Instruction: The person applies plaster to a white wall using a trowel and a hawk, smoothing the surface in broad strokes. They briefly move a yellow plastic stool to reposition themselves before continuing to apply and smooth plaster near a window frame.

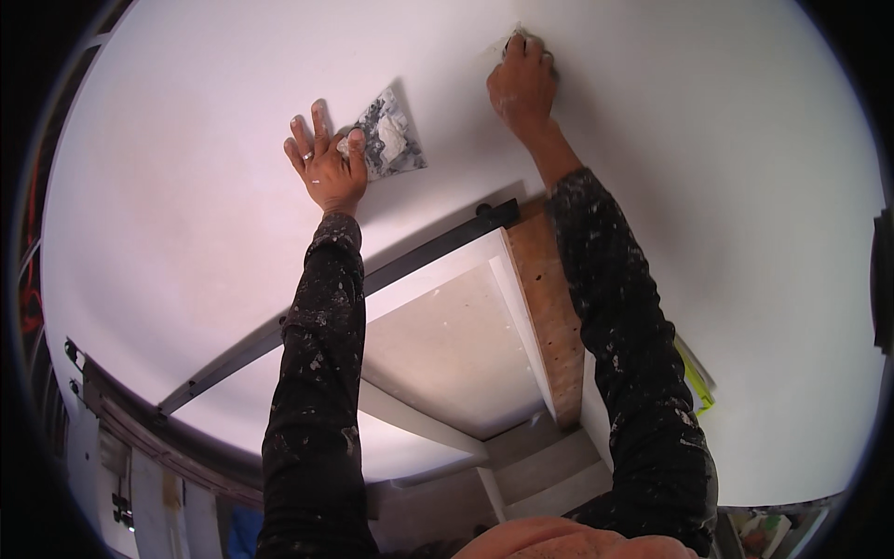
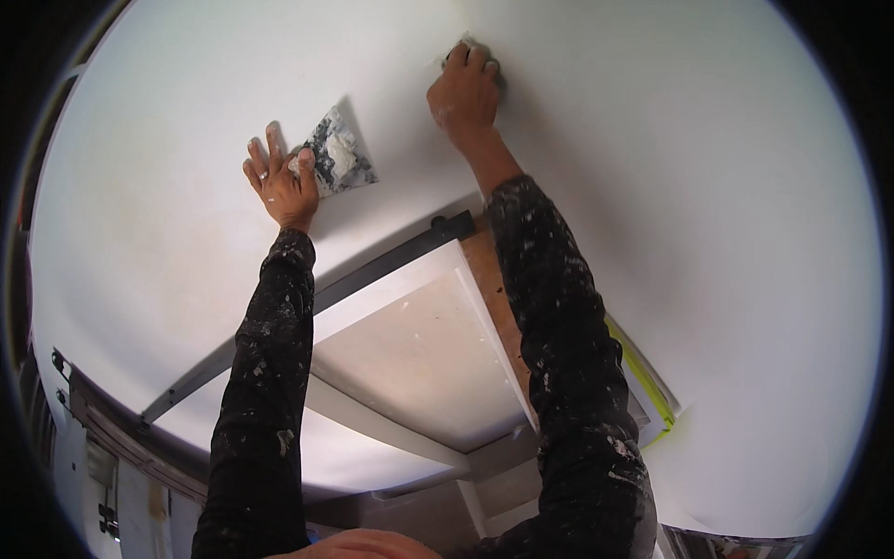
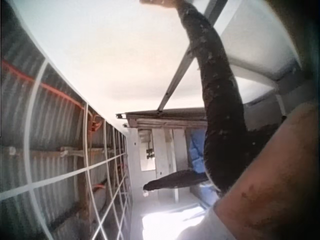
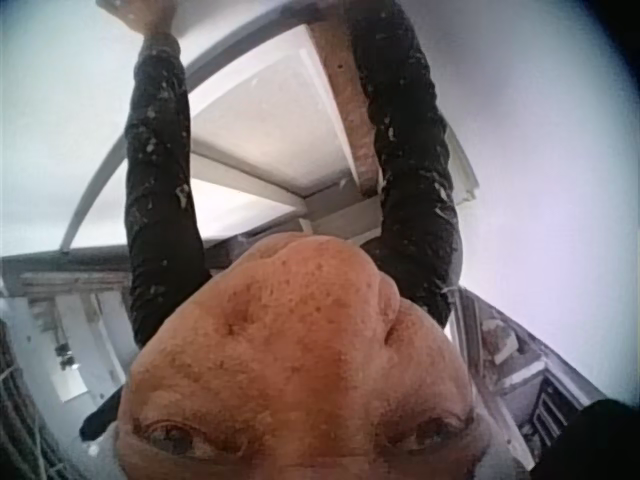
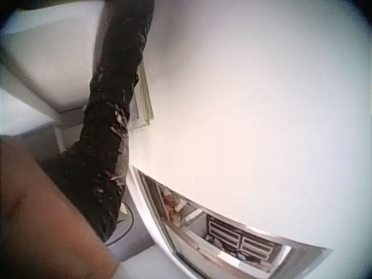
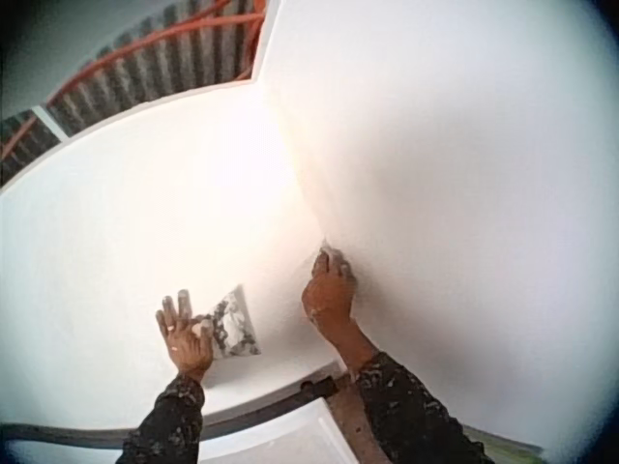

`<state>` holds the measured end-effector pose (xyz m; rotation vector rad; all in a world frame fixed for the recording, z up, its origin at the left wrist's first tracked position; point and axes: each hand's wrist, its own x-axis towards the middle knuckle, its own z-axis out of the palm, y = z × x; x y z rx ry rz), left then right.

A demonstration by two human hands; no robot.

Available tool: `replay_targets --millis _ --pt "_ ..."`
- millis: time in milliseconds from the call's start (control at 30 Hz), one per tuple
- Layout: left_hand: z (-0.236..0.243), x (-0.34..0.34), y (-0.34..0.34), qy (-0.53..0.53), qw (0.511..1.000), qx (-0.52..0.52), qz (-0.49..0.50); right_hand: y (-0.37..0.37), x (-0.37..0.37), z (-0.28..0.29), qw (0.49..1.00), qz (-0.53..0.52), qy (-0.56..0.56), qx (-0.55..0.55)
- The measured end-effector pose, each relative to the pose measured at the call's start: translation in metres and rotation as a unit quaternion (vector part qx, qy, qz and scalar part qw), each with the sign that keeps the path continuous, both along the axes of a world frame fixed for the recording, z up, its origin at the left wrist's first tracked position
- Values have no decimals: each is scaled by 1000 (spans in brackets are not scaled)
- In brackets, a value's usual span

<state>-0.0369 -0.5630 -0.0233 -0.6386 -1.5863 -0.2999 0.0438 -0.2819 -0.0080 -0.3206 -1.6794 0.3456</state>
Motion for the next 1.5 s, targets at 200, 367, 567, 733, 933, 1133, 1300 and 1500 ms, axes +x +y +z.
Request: replay_targets --millis 200,367,567,733,933,1133,1300,1500 --pt "-3 5 -2 -21 1000 -8 20 -43 -1 -39 993 74 -65 57" --pt "-3 6 -4 -21 1000 0 12 -25 2 -6 999 11 -2 34" --pt "-2 5 -4 -19 1000 -2 8 -14 -18 27 999 -52 -6 17" --pt "0 4 1 -10 1000 -4 2 -13 -25 24 999 -43 -2 -19" --pt "-3 1 -4 -10 1000 -1 15 -49 18 -42 985 146 -61 66" --pt "-2 -3 -4 -2 1000 -2 18 -12 10 13 999 17 39 31" --pt "-3 3 -5 -19 1000 -2 11 -12 -10 33 1000 -19 -5 13" --pt "1 11 0 -11 1000 -1 -4 -8 -22 38 999 -45 14 1"
